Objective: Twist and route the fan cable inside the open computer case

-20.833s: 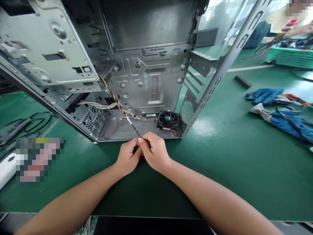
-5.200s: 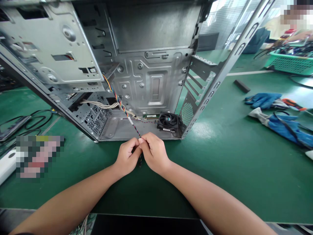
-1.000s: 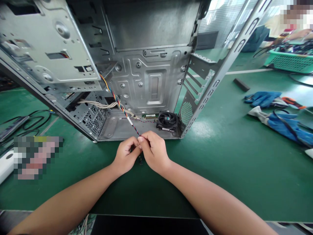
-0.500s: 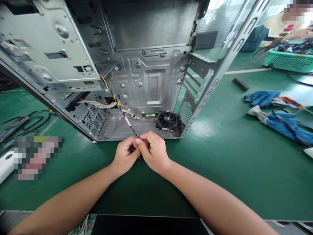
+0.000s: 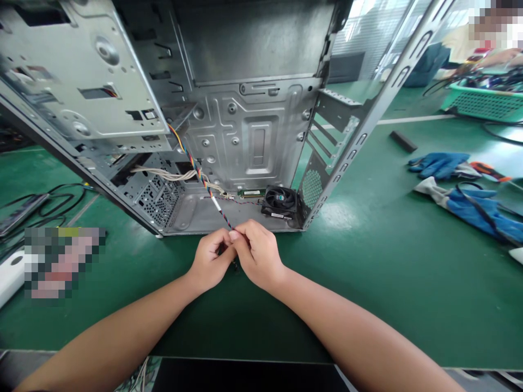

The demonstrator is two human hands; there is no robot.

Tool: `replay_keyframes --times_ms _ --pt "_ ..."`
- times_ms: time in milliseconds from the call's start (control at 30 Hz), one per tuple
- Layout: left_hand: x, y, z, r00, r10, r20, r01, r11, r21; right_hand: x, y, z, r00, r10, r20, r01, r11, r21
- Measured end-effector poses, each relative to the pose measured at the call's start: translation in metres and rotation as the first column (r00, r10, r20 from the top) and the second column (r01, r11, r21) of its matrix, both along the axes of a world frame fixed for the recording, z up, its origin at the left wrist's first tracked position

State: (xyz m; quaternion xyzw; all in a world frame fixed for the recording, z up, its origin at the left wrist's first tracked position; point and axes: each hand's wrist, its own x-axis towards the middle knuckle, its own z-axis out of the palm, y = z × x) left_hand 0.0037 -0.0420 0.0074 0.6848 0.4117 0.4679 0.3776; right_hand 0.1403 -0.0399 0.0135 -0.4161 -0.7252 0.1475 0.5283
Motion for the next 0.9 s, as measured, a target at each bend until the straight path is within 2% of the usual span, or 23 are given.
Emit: replay_keyframes --times_ms 267,900 --pt "-0.0014 0.0013 -0.0007 1.0 -0.017 -0.006 0.017 1.0 -0.015 0.0008 0.002 -0.0044 1.0 0.005 0.0 -0.005 1.0 0.014" --pt "0.0012 -0.0007 0.0005 1.0 0.01 0.017 -0.01 1.0 -0.011 0.0001 0.0014 -0.0015 1.0 -0.005 -0.005 0.005 0.999 0.033"
